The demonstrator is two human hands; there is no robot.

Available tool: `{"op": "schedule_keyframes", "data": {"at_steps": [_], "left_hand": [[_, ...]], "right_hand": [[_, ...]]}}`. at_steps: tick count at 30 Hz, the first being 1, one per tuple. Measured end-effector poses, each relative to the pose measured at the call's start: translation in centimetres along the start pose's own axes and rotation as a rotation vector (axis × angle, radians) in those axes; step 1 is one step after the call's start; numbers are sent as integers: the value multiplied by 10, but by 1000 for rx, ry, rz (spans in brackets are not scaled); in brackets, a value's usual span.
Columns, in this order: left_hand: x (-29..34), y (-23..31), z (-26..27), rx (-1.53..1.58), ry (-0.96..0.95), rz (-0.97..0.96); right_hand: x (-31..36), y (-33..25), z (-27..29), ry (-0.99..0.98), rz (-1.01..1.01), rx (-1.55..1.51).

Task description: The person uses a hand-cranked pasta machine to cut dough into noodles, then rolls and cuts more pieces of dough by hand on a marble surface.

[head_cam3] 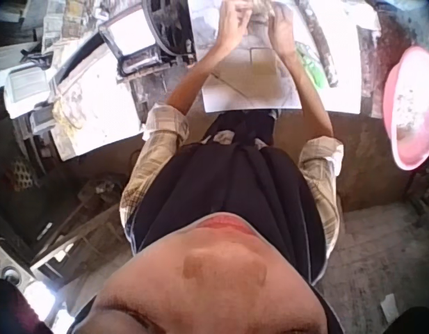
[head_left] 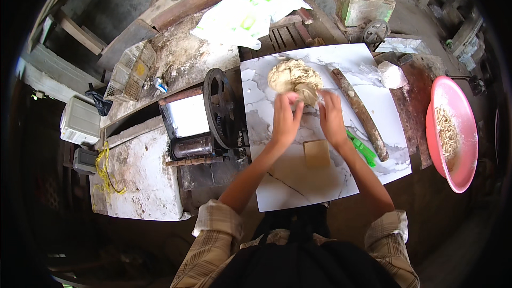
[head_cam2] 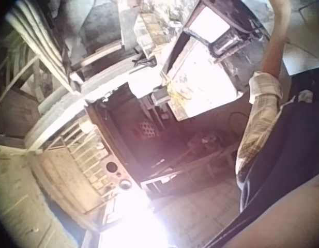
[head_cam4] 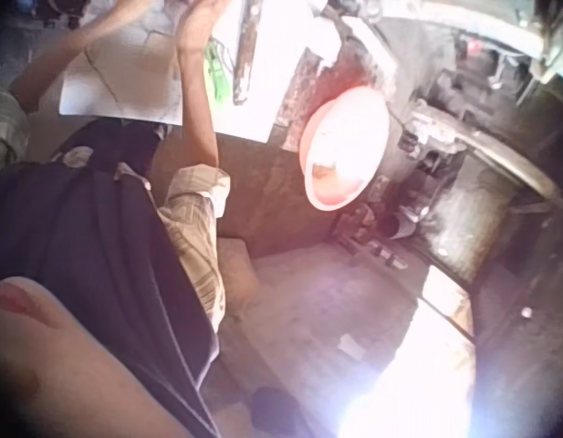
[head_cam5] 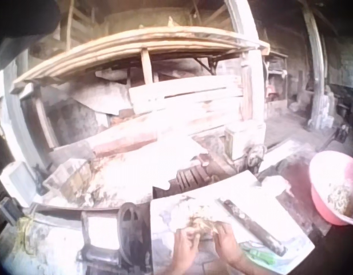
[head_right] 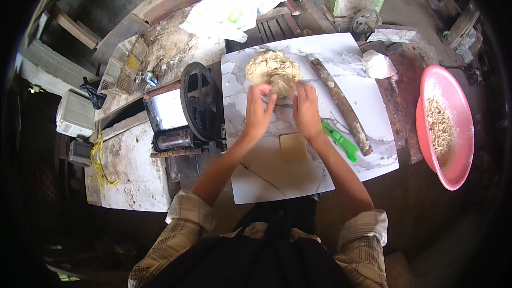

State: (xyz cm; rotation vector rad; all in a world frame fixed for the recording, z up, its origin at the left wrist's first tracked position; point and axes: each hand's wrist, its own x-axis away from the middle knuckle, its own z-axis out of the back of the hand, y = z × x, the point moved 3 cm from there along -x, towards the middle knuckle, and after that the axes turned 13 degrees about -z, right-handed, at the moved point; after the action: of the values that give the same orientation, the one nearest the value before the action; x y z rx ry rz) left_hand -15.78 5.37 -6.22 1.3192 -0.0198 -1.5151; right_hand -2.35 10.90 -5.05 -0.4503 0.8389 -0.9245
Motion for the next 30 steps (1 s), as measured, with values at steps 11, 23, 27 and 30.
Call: {"op": "schedule_keyframes", "data": {"at_steps": [11,23,27,30], "left_hand": [[86,64,-8,-82,-498,-195],[78,66,5,-133,-412,-181],[86,68,1,-52,-437,-138],[88,69,2,-54,-465,-114]], "right_hand": [[105,1,19,-241,72,322],[99,6,27,-215,133,252],[104,4,25,-186,197,258],[105,6,24,-180,132,212]]}}
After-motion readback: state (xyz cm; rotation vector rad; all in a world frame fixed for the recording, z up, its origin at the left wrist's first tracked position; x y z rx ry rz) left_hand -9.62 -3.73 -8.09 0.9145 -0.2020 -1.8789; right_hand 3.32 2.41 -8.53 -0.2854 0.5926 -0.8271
